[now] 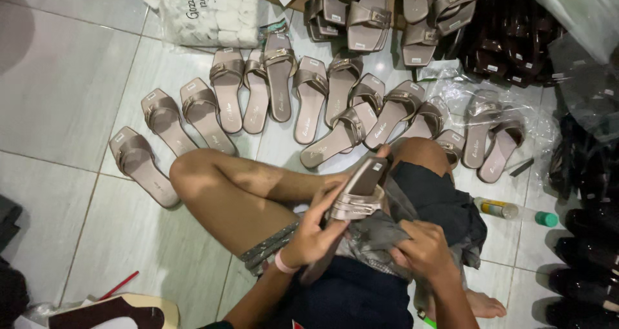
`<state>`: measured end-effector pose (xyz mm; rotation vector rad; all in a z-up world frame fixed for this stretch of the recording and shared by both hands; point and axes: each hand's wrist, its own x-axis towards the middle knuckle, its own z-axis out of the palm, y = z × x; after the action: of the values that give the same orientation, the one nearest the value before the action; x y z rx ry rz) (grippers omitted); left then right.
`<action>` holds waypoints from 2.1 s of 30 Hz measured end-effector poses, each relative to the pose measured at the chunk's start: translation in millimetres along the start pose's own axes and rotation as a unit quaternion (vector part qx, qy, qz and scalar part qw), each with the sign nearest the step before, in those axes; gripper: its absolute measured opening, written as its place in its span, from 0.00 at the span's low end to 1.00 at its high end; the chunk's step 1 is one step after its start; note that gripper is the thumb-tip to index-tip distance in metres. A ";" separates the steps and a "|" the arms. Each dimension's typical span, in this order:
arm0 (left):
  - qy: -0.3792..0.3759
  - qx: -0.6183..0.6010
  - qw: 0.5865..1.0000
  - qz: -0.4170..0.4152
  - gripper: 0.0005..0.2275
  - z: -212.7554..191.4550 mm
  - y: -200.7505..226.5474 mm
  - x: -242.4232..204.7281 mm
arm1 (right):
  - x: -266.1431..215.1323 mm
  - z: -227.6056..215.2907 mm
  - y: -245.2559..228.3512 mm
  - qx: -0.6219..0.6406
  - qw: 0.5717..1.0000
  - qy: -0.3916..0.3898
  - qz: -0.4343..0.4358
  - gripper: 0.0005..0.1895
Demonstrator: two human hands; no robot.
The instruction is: The person sits on the floor and wipes multiple beige slippers with a dark cloth. They pick up each slipper, wipe the upper and sole surfaces, and place them back on the floor. The person occasionally picks up a small bottle, likely containing cleaning solution, and applies it to the cloth before continuing to wipe the slippers.
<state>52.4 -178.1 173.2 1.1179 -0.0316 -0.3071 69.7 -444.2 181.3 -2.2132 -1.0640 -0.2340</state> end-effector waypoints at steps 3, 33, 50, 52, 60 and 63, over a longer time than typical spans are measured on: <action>-0.049 0.066 0.992 0.091 0.27 -9.2 -0.6 0.4 | 6.4 -7.1 7.4 0.012 0.999 0.029 0.010 0.12; -0.028 -0.280 0.958 -0.050 0.18 -41.3 61.5 75.2 | 64.3 9.9 -15.0 -0.086 0.992 0.034 0.080 0.07; -0.008 -0.286 0.958 -0.013 0.18 2.2 74.8 72.8 | 77.9 -24.4 -18.8 -0.149 0.982 -0.090 0.066 0.12; -0.008 -0.305 0.952 -0.025 0.17 9.8 75.1 72.3 | 78.2 -24.2 -13.6 -0.174 0.978 -0.045 0.104 0.10; 0.014 -0.366 0.928 -0.071 0.18 17.3 62.5 80.6 | 93.7 -31.3 -15.4 -0.170 0.980 -0.027 0.105 0.11; 0.055 -0.329 0.942 -0.038 0.18 20.7 49.9 79.1 | 103.2 -27.1 -14.8 -0.171 0.972 0.019 0.161 0.11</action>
<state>135.8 -196.7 216.5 0.4690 0.2028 -0.2925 129.2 -389.7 252.6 -2.6373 -0.6658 -0.3327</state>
